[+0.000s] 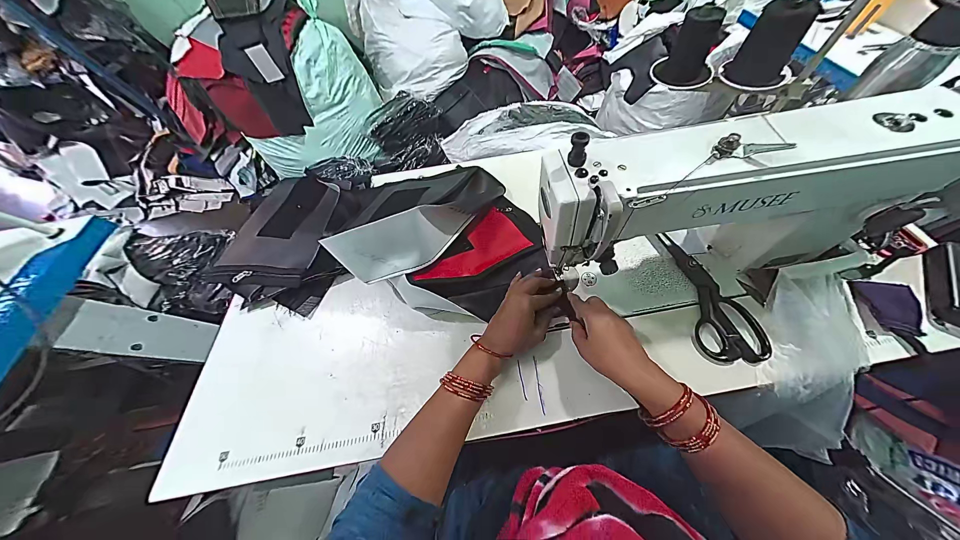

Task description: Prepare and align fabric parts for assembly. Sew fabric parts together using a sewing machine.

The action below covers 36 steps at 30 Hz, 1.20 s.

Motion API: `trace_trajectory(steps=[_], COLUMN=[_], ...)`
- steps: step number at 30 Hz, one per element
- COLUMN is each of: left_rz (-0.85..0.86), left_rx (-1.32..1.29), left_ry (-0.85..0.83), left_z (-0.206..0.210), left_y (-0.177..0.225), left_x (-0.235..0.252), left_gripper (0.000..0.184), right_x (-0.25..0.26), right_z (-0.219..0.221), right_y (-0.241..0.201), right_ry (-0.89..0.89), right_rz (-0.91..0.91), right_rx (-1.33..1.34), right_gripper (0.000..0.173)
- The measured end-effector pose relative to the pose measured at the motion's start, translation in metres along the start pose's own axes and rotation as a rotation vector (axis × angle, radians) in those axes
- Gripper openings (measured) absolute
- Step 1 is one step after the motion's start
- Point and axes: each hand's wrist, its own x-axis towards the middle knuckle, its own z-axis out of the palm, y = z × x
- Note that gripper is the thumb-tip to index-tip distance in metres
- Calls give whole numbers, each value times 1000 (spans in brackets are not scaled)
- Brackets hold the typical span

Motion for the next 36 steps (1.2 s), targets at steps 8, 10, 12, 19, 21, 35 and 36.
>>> trace_trajectory(steps=[8,10,12,19,21,35,36], left_rz=[-66,-49,-53,-31,-19,-8,1], left_rx=[-53,-49,-50,-53,-56,-64,-57], left_ry=[-46,-33,-30,-14,-13,-125,-119], left_z=[-8,-7,-7,-6,-6,-10,-10], left_y=[7,5,5,5,5,9,9], left_x=[-1,-1,-1,-2,-2,-4,-4], left_gripper=[28,28,28,28,27,39,39], right_x=[-21,-22,-23,-21,-26,-35,-36], right_z=[10,9,10,6,7,22,22], right_y=[10,9,8,10,11,8,8], right_ry=[204,221,284,184,136,174,175], right_rz=[36,38,17,109,109,27,32], right_rx=[103,90,50,147,236,187,188], right_gripper=[44,35,28,29,32,41,41])
